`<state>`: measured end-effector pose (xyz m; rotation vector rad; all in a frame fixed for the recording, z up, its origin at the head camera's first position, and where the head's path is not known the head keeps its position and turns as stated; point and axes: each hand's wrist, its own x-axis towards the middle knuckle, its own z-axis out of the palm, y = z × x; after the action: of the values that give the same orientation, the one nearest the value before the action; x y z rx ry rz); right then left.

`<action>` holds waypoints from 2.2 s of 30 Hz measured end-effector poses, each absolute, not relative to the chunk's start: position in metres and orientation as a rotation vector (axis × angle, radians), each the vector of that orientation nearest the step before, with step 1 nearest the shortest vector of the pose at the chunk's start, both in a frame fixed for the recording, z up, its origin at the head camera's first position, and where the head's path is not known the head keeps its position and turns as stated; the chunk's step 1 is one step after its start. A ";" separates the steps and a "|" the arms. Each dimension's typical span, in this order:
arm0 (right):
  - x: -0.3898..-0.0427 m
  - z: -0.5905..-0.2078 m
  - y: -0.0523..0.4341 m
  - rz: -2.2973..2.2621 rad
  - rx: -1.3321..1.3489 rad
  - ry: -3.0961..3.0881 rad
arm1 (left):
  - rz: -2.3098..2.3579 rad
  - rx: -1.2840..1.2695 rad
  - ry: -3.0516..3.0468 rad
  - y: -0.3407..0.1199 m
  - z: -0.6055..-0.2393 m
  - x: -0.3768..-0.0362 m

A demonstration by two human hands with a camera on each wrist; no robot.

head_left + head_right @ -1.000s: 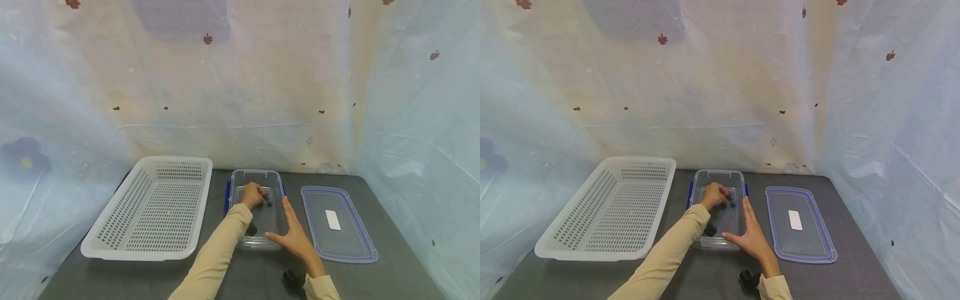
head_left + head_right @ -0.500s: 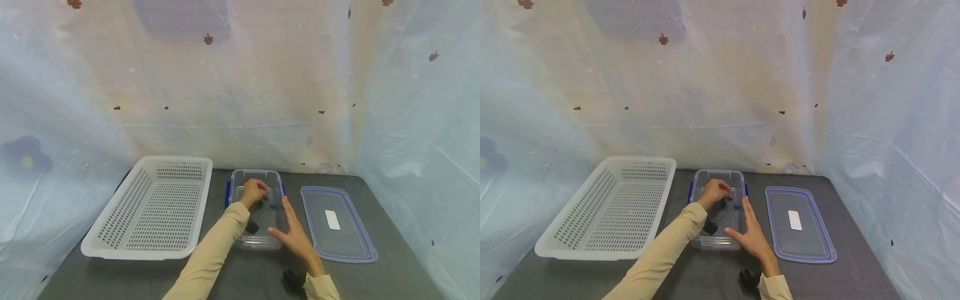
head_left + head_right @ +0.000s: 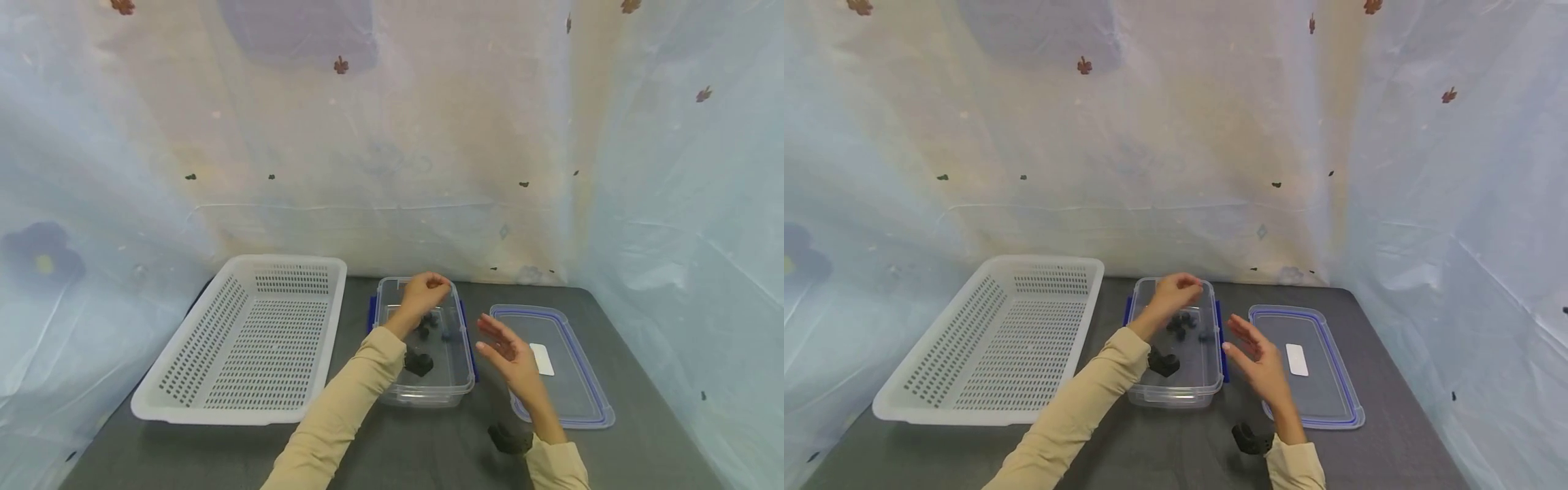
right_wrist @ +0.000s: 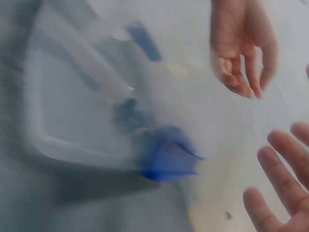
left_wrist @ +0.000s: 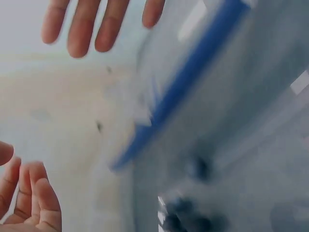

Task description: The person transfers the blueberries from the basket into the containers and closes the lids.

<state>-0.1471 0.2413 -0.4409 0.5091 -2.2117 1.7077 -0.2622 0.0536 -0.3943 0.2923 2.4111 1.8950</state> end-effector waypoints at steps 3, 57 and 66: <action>-0.147 -0.429 0.259 1.796 0.512 -2.130 | 1.964 0.326 2.328 0.064 -0.383 -0.252; -0.124 -0.473 0.446 1.595 -0.229 -2.825 | 2.132 -0.313 2.205 0.201 -0.470 -0.163; -0.121 -0.471 0.457 1.710 -0.190 -2.814 | 2.139 -0.255 2.136 0.201 -0.471 -0.161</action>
<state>-0.1210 0.4575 -0.4713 -0.1897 -2.8142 1.7102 -0.1611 0.2012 -0.4713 -0.2552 2.1364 2.1390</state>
